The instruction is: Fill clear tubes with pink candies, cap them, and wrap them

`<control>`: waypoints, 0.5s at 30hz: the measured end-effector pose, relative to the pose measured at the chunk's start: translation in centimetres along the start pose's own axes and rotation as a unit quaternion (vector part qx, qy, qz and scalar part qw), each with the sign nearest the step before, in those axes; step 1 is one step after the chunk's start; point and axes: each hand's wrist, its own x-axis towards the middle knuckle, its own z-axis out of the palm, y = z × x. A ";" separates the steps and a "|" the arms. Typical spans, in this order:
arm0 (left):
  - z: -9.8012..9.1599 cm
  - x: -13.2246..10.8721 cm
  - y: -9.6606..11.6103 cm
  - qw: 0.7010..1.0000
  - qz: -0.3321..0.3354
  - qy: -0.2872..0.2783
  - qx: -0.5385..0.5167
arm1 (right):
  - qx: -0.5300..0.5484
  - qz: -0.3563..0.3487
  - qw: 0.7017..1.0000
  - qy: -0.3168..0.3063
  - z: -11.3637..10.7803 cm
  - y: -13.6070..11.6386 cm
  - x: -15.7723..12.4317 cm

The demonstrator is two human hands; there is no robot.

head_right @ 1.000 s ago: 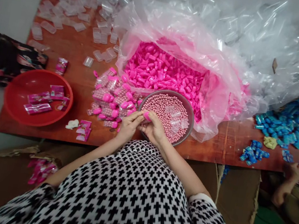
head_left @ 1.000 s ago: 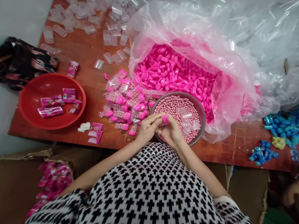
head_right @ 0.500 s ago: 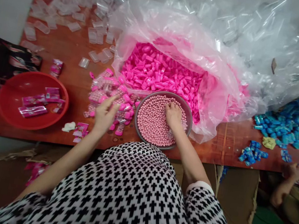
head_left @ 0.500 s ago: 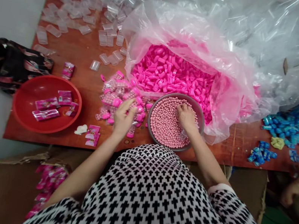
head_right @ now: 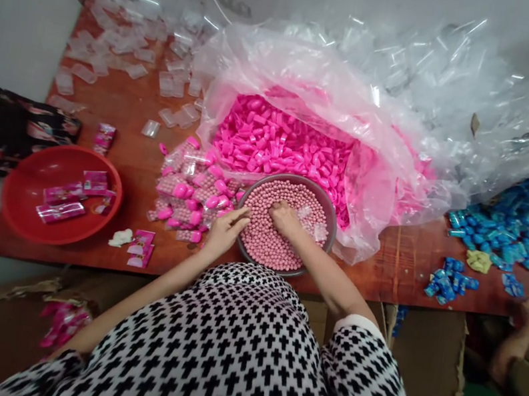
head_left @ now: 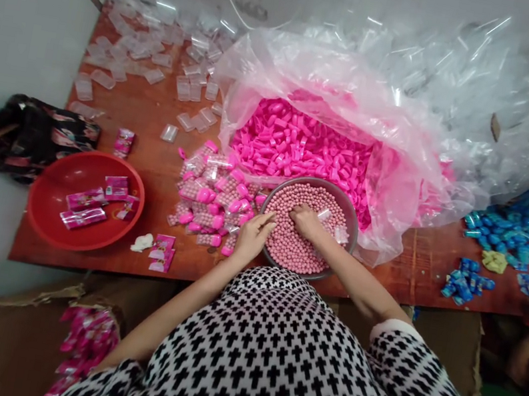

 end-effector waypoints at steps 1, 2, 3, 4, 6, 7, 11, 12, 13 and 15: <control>0.0 0.2 -0.1 1.000 0.000 0.005 0.006 | 0.016 0.002 1.000 0.003 0.5 0.0 0.0; 0.0 0.4 -0.1 1.000 0.000 0.008 0.012 | 0.028 0.005 1.000 0.006 0.9 0.1 -0.2; 0.2 0.5 -0.1 1.000 0.000 0.009 0.017 | 0.048 0.009 0.999 0.013 1.1 0.4 -0.4; 0.4 0.7 -0.1 1.000 -0.001 0.007 0.021 | 0.087 0.013 0.996 0.026 1.2 0.6 -0.8; 1.0 1.0 0.1 1.000 0.000 -0.007 0.021 | 0.219 0.016 0.973 0.067 1.2 0.9 -1.7; 1.4 1.1 0.3 1.000 0.000 -0.019 0.017 | 0.302 0.015 0.949 0.089 1.2 0.9 -2.3; 2.7 1.4 0.8 0.997 -0.006 -0.063 -0.037 | 0.523 0.004 0.844 0.119 0.4 0.0 -4.1; 2.8 1.5 0.8 0.996 -0.015 -0.064 -0.055 | 0.540 0.003 0.833 0.120 0.1 -0.3 -4.5; 2.9 1.5 0.8 0.995 -0.026 -0.061 -0.074 | 0.545 0.000 0.829 0.123 -0.3 -0.6 -4.9; 2.9 1.5 0.5 0.990 -0.045 -0.060 -0.118 | 0.520 -0.017 0.843 0.135 -1.3 -0.9 -5.5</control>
